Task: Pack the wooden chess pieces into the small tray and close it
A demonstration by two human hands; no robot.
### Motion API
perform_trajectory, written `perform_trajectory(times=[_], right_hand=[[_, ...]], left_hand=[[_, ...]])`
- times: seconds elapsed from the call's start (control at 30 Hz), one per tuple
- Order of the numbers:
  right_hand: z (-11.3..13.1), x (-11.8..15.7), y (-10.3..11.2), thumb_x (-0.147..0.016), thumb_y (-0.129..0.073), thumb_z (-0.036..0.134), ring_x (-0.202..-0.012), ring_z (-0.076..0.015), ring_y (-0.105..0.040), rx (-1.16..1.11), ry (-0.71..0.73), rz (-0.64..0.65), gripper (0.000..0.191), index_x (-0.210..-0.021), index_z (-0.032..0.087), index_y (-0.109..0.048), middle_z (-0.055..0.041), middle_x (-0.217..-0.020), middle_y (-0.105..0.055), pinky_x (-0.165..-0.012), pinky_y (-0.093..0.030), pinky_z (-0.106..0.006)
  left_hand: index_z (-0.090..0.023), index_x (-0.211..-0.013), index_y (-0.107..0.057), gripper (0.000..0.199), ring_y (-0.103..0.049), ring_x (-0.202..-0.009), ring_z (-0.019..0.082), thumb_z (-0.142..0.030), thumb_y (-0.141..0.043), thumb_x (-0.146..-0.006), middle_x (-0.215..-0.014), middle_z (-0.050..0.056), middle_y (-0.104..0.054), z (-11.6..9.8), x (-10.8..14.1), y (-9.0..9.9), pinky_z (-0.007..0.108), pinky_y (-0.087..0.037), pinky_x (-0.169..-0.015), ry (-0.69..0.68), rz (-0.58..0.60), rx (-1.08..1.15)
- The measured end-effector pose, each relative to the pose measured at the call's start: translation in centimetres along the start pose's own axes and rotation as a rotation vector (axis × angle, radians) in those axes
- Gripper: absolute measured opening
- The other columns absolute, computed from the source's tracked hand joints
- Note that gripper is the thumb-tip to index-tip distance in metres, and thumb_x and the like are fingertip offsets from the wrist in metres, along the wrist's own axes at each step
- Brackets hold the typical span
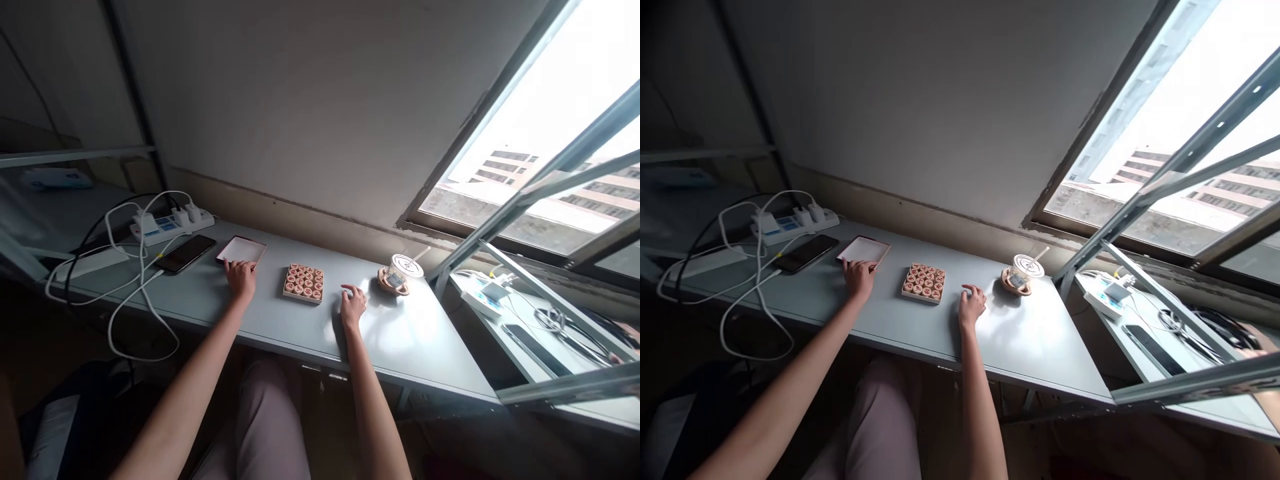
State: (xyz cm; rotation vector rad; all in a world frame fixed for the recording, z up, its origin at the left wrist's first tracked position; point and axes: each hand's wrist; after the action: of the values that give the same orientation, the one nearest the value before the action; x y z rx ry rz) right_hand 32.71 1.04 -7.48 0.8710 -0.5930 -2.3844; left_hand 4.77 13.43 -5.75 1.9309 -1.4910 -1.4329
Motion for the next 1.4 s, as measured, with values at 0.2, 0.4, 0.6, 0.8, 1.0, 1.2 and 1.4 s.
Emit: perform_trajectory(times=[0.2,0.4,0.6,0.8,1.0,1.2,1.4], right_hand=[[1.9,0.7,0.7,-0.081,-0.037,0.027,-0.107,-0.0263,-0.044,0.039,0.207,-0.058,0.034,-0.106,0.018,-0.057,-0.0116,-0.111,-0.054,-0.090,-0.033,-0.043],[4.6,2.5,1.2,-0.085,-0.048,0.035,-0.131,-0.0296,-0.028,0.055,0.585,-0.125,0.070,-0.141,0.019,-0.009,-0.0200,-0.142,-0.026,-0.097,-0.032,-0.053],[4.6,3.2,1.3,-0.084,-0.053,0.036,-0.137,-0.0335,-0.014,0.035,0.706,-0.080,0.085,-0.142,0.027,0.007,-0.0193,-0.149,0.000,-0.094,-0.036,-0.059],[4.5,3.4,1.3,-0.079,-0.060,0.032,-0.133,-0.0293,-0.027,0.012,0.839,0.232,0.058,-0.133,0.035,-0.037,-0.0035,-0.152,-0.003,-0.099,-0.041,-0.048],[5.7,3.1,2.3,-0.086,-0.050,0.027,-0.135,-0.0257,-0.025,-0.067,0.684,0.349,0.055,-0.138,0.032,-0.034,-0.0023,-0.152,-0.002,-0.102,-0.039,-0.040],[5.2,2.7,1.3,-0.083,-0.054,0.029,-0.134,-0.0258,-0.028,0.059,0.667,0.424,0.055,-0.135,0.033,-0.038,-0.0049,-0.151,-0.011,-0.104,-0.033,-0.046],[4.2,2.5,0.1,-0.080,-0.057,0.036,-0.132,-0.0301,-0.031,0.147,0.630,0.445,0.060,-0.136,0.034,-0.036,-0.0058,-0.148,-0.023,-0.104,-0.029,-0.052]], left_hand=[[-0.023,-0.114,-0.059,0.037,-0.055,-0.092,0.020,-0.013,-0.034,-0.089,-0.090,0.006,-0.062,-1.5,1.4,3.1,0.046,-0.027,-0.107,-0.333,-0.101,0.161],[-0.025,-0.122,-0.045,0.037,-0.052,-0.100,0.018,-0.011,-0.031,-0.091,-0.104,0.007,-0.056,-7.6,3.4,6.1,0.042,-0.038,-0.099,-0.589,-0.224,0.455],[-0.022,-0.112,-0.044,0.024,-0.053,-0.092,0.016,-0.019,-0.029,-0.093,-0.101,0.007,-0.055,-12.9,3.0,7.9,0.030,-0.044,-0.081,-0.467,-0.124,0.746],[-0.021,-0.100,-0.046,0.019,-0.056,-0.073,0.014,-0.028,-0.029,-0.094,-0.087,0.005,-0.058,-12.4,-0.3,5.1,0.025,-0.043,-0.063,-0.001,-0.067,0.885],[-0.018,-0.129,-0.035,0.047,-0.059,-0.102,0.023,-0.045,-0.032,-0.091,-0.113,0.015,-0.060,-10.7,-1.6,1.3,0.034,-0.045,-0.081,0.091,0.201,0.809],[-0.018,-0.140,-0.026,0.062,-0.012,-0.138,0.028,-0.052,-0.027,-0.088,-0.147,0.013,-0.026,-7.8,1.1,-2.3,0.049,-0.011,-0.111,0.028,0.397,0.597],[-0.017,-0.141,-0.027,0.057,-0.024,-0.135,0.023,-0.044,-0.021,-0.091,-0.144,0.011,-0.034,-5.7,3.2,-4.2,0.046,-0.015,-0.111,-0.001,0.407,0.437]])
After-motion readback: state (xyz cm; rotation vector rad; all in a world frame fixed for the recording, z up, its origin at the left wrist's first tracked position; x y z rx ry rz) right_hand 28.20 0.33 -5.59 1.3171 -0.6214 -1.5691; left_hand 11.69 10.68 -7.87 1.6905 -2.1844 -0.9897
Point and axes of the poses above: each hand's wrist, its own x-axis away from the middle knuckle, its own y-axis out of the back of the hand, z = x × y
